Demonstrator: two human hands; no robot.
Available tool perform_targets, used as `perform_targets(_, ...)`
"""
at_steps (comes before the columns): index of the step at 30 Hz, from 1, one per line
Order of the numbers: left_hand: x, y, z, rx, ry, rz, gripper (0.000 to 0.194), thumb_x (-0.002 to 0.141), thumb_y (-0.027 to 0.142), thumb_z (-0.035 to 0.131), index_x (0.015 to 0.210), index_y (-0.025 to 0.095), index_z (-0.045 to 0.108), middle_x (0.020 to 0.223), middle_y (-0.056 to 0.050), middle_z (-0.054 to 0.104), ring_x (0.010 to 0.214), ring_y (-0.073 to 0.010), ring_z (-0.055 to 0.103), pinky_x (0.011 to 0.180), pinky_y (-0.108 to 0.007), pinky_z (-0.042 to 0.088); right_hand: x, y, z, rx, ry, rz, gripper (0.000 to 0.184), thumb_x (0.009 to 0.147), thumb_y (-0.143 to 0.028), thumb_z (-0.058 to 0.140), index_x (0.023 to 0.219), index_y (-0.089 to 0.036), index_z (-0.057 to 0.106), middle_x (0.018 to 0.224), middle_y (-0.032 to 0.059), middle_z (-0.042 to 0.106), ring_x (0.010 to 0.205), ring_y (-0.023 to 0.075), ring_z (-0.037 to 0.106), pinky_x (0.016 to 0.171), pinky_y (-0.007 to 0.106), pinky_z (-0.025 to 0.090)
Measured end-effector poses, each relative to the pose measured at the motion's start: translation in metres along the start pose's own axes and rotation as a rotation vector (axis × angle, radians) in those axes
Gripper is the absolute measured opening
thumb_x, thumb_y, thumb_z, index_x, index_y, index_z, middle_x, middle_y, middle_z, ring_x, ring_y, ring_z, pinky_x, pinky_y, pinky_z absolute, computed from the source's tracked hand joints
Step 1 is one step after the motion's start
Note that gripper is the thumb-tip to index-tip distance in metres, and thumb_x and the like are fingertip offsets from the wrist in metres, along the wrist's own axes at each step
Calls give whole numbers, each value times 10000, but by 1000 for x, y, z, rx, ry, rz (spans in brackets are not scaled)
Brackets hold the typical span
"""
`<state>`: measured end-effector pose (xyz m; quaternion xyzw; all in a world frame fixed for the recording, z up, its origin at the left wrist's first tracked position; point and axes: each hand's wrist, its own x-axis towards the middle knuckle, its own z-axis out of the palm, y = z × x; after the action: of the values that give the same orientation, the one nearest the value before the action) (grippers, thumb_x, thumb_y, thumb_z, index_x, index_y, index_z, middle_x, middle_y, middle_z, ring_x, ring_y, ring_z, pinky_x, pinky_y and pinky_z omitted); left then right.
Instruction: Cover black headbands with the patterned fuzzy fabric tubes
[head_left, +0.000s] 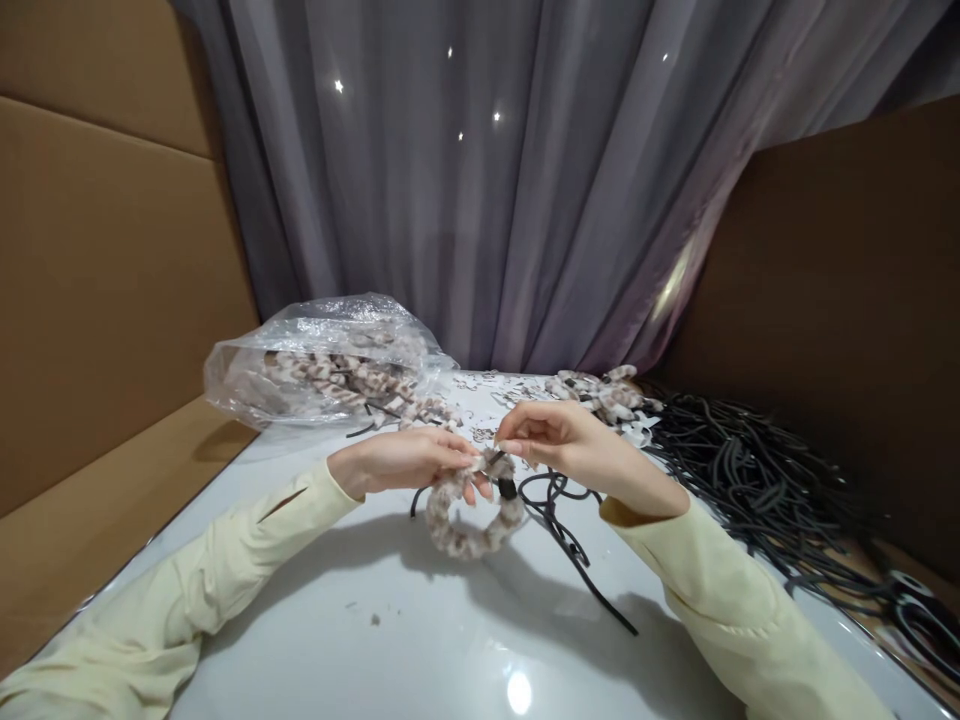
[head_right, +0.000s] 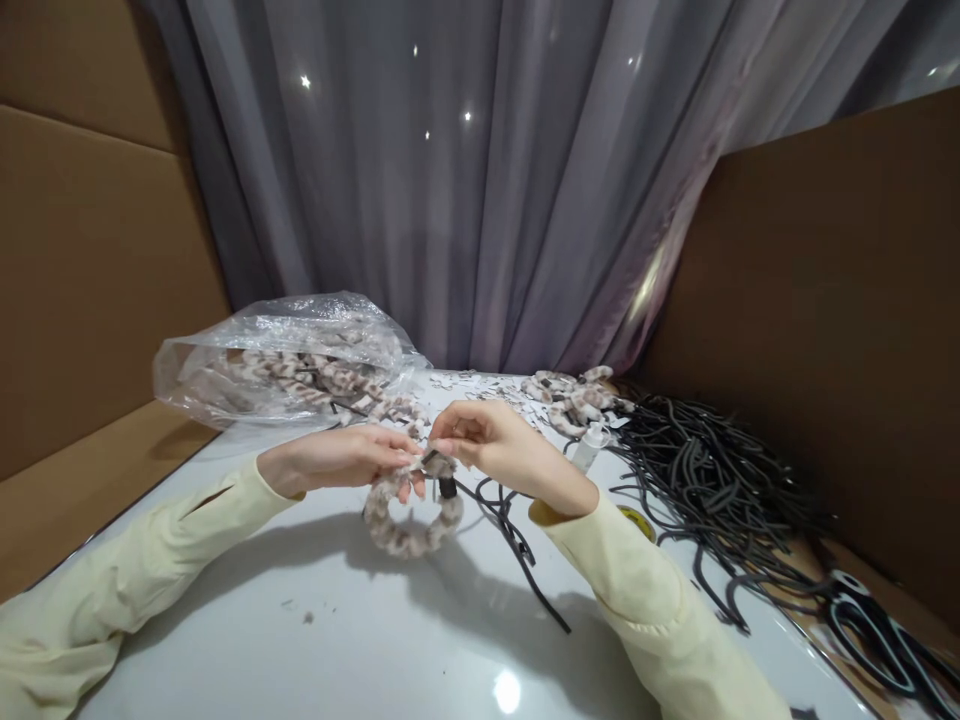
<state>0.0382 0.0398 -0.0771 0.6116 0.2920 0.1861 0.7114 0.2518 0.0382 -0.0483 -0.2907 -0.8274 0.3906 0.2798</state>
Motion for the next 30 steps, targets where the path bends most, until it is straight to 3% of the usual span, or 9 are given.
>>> perform_targets(5,0,1,3,7,41,-9,191,815,297,590,868,114,597,783,-48,637,641,-111,547,620,-247,381,-2,-7,4,-176,89,-116,133,799,-256,597,772,-132,637,732,38,619,652,127,549,597,233,422)
perform_targets(11,-1,4,7,-21,55,20,209,809,312,586,869,113,582,888,-90,645,736,-141,582,704,-271,402,1,0,12,-400,167,-290,126,825,-109,545,761,-142,649,739,34,622,685,124,561,641,227,414)
perform_targets(20,-2,3,8,-77,95,56,162,805,252,587,872,109,620,783,-68,653,783,-162,609,754,-264,420,1,7,17,-514,205,-490,167,860,-94,510,782,-137,651,780,59,613,732,141,568,660,235,447)
perform_targets(25,-4,4,8,-134,95,46,164,808,218,585,893,88,636,840,-99,663,793,-152,606,751,-245,427,3,10,18,-536,280,-522,155,850,-76,527,777,-137,650,771,51,603,707,132,563,647,234,447)
perform_targets(30,-4,6,8,-192,77,67,156,832,173,542,897,72,641,795,-97,661,729,-123,592,696,-220,425,3,8,17,-546,245,-530,137,848,-85,546,792,-143,657,771,47,602,714,131,564,649,229,450)
